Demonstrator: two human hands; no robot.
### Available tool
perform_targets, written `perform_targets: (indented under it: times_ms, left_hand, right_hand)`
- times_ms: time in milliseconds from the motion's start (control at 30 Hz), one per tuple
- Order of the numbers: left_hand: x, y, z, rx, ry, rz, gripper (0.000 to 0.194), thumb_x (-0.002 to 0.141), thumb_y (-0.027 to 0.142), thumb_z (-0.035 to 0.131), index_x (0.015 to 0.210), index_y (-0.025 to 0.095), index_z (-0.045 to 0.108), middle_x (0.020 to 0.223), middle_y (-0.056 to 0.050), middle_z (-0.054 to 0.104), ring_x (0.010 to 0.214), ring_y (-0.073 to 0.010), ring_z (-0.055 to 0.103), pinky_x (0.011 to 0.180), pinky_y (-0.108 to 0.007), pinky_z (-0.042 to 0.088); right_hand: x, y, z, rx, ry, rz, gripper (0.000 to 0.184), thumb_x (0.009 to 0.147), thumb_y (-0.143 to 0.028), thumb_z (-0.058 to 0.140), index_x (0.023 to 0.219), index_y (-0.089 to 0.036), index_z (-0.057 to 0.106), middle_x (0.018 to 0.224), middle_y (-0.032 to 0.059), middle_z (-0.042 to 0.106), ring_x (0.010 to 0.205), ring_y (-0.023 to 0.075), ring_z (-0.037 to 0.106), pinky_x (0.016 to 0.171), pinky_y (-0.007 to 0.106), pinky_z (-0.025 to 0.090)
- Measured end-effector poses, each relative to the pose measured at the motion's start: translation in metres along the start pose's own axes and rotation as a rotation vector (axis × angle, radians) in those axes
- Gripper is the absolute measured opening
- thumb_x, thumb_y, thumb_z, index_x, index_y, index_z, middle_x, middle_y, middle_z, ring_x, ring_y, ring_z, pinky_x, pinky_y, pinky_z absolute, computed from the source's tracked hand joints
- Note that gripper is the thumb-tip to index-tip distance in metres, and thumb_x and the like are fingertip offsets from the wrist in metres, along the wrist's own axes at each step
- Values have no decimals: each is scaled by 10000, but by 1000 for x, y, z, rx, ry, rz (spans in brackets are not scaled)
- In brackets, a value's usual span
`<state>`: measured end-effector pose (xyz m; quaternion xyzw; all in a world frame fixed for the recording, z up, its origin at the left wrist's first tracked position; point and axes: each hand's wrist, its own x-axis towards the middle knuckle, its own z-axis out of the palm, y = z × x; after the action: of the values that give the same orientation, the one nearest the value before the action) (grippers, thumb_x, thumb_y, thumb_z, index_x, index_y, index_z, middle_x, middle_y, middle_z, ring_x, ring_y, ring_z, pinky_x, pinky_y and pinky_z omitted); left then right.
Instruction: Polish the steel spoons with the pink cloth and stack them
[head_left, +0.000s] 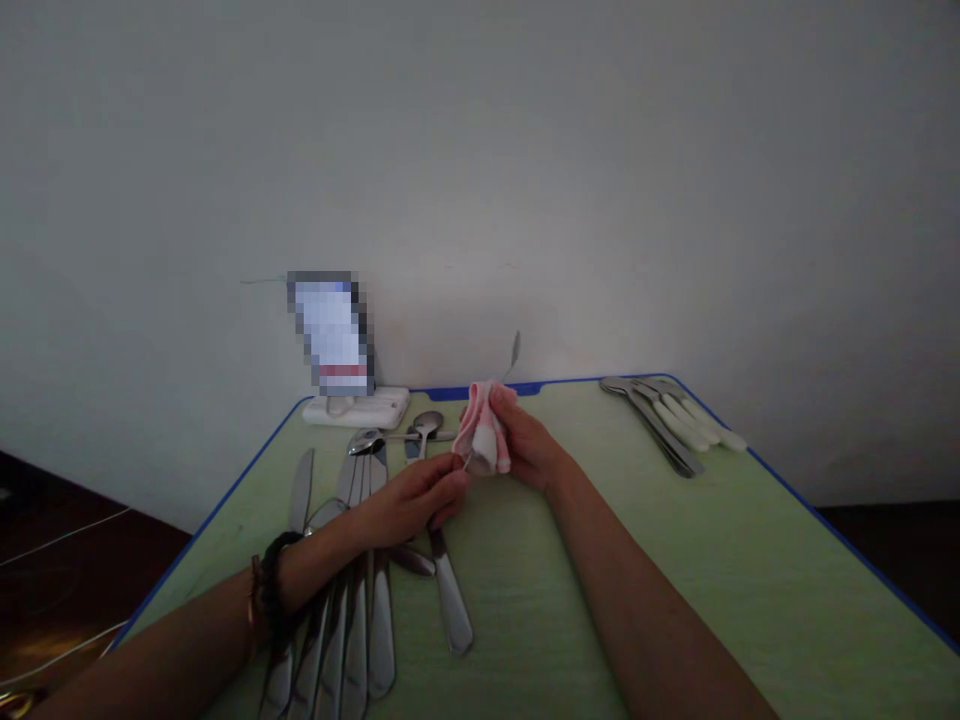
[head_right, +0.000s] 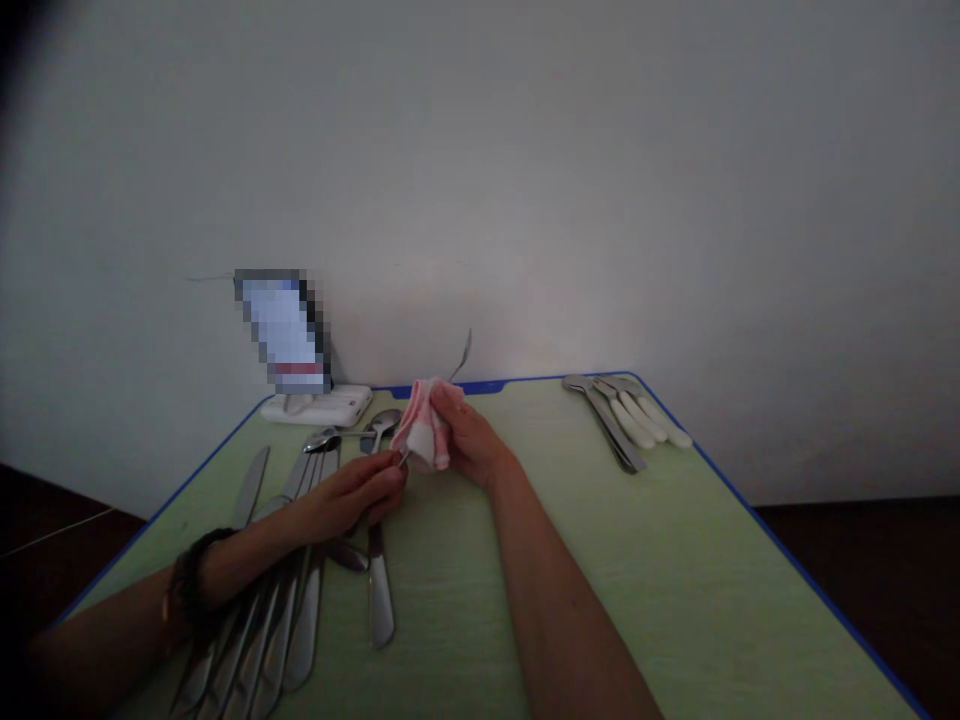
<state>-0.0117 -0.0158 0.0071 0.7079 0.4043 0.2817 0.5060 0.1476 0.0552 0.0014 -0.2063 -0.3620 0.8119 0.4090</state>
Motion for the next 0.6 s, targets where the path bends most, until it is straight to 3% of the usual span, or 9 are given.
perform_targets:
  times_ms: [100,200,333,467,600]
  left_hand:
    - [0,-2,0,4,-3,-18,408,874,583,403,783,187,428,547,80,386,459,-73,326,431,-192,284]
    - [0,-2,0,75,-8,-40,372,905,506,383,710,191,413,540,71,408,464,-74,341,446,-195,298]
    - [1,0,-2,151,0,-58,372,917,416,365,627,188,411,517,66,413,468,-76,351,482,-200,324]
    - [1,2,-2,159,-6,-93,382,904,403,357,597,187,428,496,60,422,464,-82,371,483,-203,335]
    - [0,0,-2,139,-41,-56,355,886,385,398,597,180,430,482,60,445,449,-72,386,472,-193,328]
  right_hand:
    - [0,1,1,43,-21,-10,350,760,-480,644,785,-131,626,655,15,660,574,116,590,565,221,484]
    - [3,2,1,72,22,-38,318,764,-458,646,785,-142,615,613,0,642,538,112,574,534,213,474]
    - [10,1,-6,118,184,-181,317,782,-490,606,772,-173,595,496,-22,586,457,126,536,459,228,441]
    - [16,0,-15,207,382,-378,297,773,-494,610,759,-199,581,494,-28,580,474,134,549,498,250,469]
    - [15,-1,-15,166,410,-453,352,732,-548,624,742,-198,591,534,-3,611,530,156,585,524,275,485]
